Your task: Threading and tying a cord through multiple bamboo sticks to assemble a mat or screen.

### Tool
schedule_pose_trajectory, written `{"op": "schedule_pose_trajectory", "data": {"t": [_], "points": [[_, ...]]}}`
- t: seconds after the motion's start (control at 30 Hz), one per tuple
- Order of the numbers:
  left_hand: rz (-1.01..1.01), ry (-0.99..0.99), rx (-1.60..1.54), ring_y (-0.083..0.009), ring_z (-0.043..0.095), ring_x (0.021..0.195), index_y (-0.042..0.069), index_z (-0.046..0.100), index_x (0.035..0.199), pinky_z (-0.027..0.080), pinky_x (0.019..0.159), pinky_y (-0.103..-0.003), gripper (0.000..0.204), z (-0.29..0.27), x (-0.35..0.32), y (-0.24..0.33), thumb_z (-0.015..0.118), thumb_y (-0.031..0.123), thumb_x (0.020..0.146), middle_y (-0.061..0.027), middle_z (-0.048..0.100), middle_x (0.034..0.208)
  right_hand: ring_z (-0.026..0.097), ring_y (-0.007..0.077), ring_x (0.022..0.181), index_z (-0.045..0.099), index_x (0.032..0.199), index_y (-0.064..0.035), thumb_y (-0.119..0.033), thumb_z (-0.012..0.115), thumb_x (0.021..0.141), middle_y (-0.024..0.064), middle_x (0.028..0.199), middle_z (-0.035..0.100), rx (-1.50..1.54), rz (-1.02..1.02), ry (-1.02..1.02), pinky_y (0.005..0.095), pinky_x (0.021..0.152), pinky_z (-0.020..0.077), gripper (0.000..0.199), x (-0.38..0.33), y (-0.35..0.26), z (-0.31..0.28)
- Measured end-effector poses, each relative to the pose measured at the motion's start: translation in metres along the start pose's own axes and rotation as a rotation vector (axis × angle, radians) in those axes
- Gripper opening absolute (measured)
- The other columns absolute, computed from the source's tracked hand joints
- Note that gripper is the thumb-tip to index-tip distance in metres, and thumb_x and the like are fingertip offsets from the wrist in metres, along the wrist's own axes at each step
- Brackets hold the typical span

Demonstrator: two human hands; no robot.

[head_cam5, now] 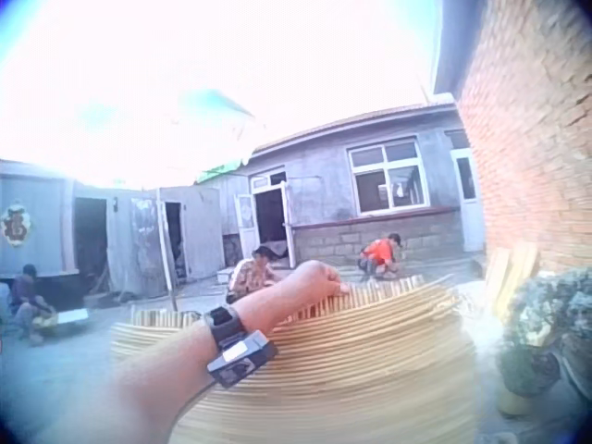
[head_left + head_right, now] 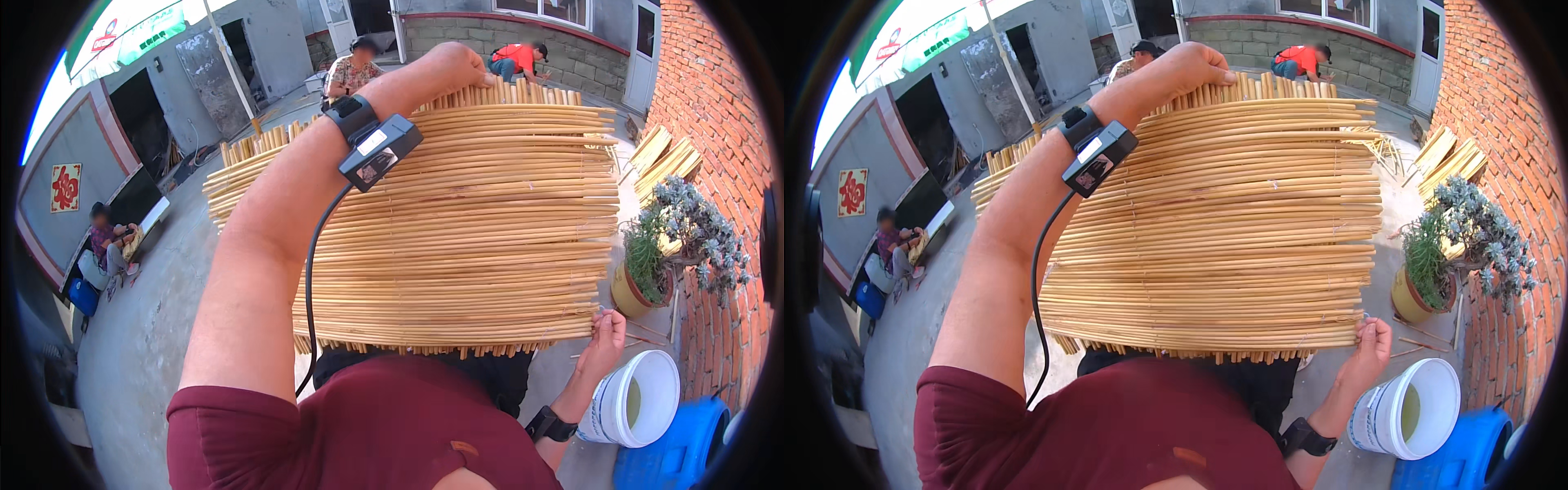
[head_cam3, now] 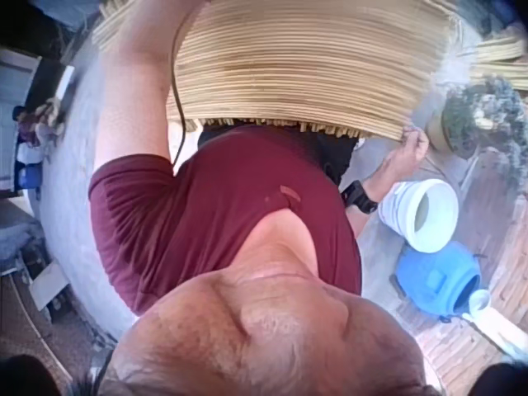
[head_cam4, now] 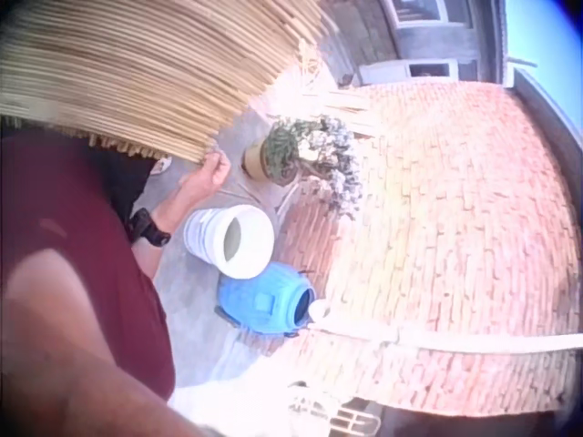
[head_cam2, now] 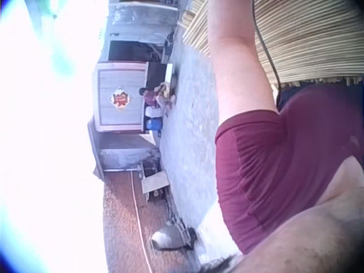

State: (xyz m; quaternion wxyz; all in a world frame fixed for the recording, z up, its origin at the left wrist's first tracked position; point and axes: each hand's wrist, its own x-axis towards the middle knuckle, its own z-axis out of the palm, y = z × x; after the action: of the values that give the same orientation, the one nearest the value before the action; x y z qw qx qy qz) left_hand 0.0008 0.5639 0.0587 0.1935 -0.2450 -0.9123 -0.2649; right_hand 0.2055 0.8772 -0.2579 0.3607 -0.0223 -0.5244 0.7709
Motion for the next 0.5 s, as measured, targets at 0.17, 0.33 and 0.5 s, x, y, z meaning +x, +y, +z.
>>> {"op": "schedule_pose_trajectory", "data": {"t": [0.17, 0.33, 0.5], "points": [[-0.116, -0.135, -0.229, -0.0123, 0.056, 0.056, 0.005, 0.069, 0.082, 0.042, 0.053, -0.028, 0.026, 0.086, 0.003, -0.085, 0.070, 0.031, 0.078, -0.0045, 0.062, 0.065, 0.049, 0.0098, 0.072, 0.056, 0.091, -0.0009, -0.012, 0.053, 0.091, 0.0022, 0.076, 0.054, -0.159, 0.232, -0.087, 0.0222, 0.072, 0.0391, 0.011, 0.001, 0.047, -0.030], [-0.253, -0.282, -0.536, -0.0053, 0.051, 0.051, 0.006, 0.066, 0.077, 0.037, 0.047, -0.022, 0.019, 0.118, 0.014, -0.120, 0.066, 0.024, 0.084, 0.0018, 0.059, 0.062, 0.051, 0.0101, 0.067, 0.053, 0.101, -0.0028, -0.013, 0.052, 0.093, 0.0022, 0.075, 0.052, 0.086, 0.183, 0.348, 0.0219, 0.065, 0.0451, 0.013, -0.007, 0.024, -0.046], [-0.344, -0.388, -0.684, -0.0052, 0.053, 0.055, 0.006, 0.065, 0.082, 0.041, 0.050, -0.022, 0.018, 0.138, 0.025, -0.161, 0.062, 0.023, 0.087, 0.0016, 0.062, 0.070, 0.036, 0.0098, 0.058, 0.045, 0.109, 0.0022, -0.003, 0.048, 0.093, 0.0046, 0.074, 0.042, 0.564, 0.025, 0.462, 0.0231, 0.068, 0.0507, 0.017, -0.027, -0.041, -0.219]]}}
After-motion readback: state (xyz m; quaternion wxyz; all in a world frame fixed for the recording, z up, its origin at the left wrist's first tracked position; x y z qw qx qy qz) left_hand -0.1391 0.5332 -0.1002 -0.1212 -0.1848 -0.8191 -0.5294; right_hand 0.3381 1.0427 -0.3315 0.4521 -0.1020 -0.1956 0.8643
